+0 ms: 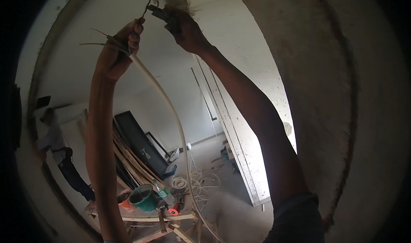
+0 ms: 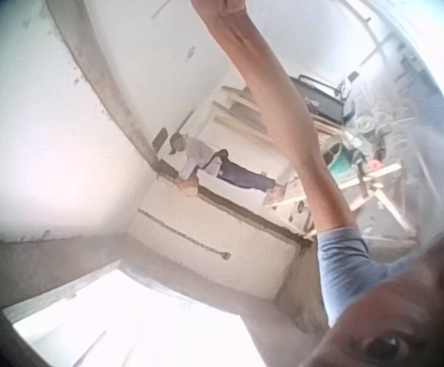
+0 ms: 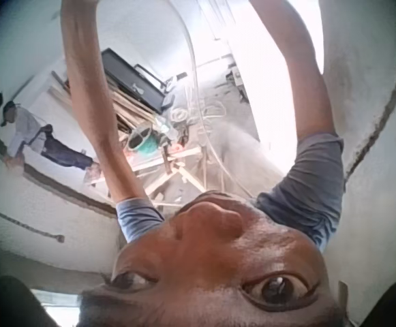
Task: The person uses pliers to strip insulation from wires and then twists the exposed copper ends together to connect them to wires protruding from a groove in the ceiling.
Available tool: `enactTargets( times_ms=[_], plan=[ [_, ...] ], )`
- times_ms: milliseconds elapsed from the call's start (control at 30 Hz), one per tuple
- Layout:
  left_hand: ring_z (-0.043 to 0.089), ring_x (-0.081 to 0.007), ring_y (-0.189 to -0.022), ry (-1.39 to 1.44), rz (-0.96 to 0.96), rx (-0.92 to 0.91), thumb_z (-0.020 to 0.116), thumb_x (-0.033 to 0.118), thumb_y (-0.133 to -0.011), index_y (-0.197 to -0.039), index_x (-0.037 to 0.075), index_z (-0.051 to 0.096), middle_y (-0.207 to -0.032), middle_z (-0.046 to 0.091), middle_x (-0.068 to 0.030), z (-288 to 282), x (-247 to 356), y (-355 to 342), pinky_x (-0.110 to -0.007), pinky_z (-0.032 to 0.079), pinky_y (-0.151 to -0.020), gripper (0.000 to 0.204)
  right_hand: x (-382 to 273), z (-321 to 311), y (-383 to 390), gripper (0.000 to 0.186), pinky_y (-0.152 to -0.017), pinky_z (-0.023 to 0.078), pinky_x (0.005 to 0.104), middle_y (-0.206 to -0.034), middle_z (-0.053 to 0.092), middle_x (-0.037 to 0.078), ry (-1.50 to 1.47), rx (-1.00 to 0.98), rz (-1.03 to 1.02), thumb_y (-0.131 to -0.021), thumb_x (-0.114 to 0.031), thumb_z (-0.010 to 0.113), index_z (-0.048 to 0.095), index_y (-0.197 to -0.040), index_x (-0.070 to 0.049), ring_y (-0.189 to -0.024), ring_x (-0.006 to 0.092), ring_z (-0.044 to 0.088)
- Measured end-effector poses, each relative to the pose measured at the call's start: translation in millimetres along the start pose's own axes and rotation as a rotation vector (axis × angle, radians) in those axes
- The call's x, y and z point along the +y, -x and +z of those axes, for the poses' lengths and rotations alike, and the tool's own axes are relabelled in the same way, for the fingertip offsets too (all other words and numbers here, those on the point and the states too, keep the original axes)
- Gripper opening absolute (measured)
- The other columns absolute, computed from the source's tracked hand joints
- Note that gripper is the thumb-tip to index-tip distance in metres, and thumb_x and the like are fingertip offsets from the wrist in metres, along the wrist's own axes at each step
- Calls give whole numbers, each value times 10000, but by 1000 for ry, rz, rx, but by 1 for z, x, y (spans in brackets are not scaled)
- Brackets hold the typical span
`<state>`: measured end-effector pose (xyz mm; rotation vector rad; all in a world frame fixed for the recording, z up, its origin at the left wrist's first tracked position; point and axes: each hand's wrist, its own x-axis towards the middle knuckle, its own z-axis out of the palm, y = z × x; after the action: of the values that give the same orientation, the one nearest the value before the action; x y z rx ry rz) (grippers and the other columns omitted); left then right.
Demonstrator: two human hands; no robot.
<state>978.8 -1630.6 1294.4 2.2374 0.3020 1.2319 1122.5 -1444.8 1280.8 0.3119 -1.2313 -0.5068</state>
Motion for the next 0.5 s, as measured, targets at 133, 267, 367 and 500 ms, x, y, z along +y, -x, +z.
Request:
enactTargets(
  times_ms=[133, 267, 367, 500],
  plan=[
    [561, -47, -749, 16, -14, -32, 534, 139, -975, -1189, -59, 546, -898, 616, -20, 0, 3, -1, -157, 487, -668, 292, -2, 3, -1, 500, -889, 503, 354, -1221, 561, 135, -115, -37, 69, -920, -137, 621, 427, -1376, -71, -995, 231, 618],
    [553, -38, -746, 22, -4, -70, 502, 123, -980, -1188, -52, 552, -921, 613, -20, 7, 3, 2, -150, 482, -668, 276, -7, 10, -1, 497, -947, 496, 353, -1329, 526, 142, -250, -142, 158, -936, -132, 583, 405, -1398, -85, -1128, 233, 603],
    [546, -33, -741, 40, -13, -55, 485, 114, -980, -1195, -51, 553, -938, 611, -21, 10, 1, -2, -145, 473, -661, 279, 5, 17, -5, 468, -860, 509, 337, -1130, 605, 99, -244, -41, 19, -933, -147, 603, 432, -1359, -57, -964, 198, 627],
    [549, -35, -747, 43, 0, -71, 476, 100, -981, -1199, -52, 550, -939, 612, -23, 11, 4, 2, -142, 472, -653, 276, -3, 21, -7, 461, -853, 511, 335, -1094, 628, 100, -317, -74, 82, -937, -147, 589, 429, -1360, -58, -952, 191, 642]
  ],
)
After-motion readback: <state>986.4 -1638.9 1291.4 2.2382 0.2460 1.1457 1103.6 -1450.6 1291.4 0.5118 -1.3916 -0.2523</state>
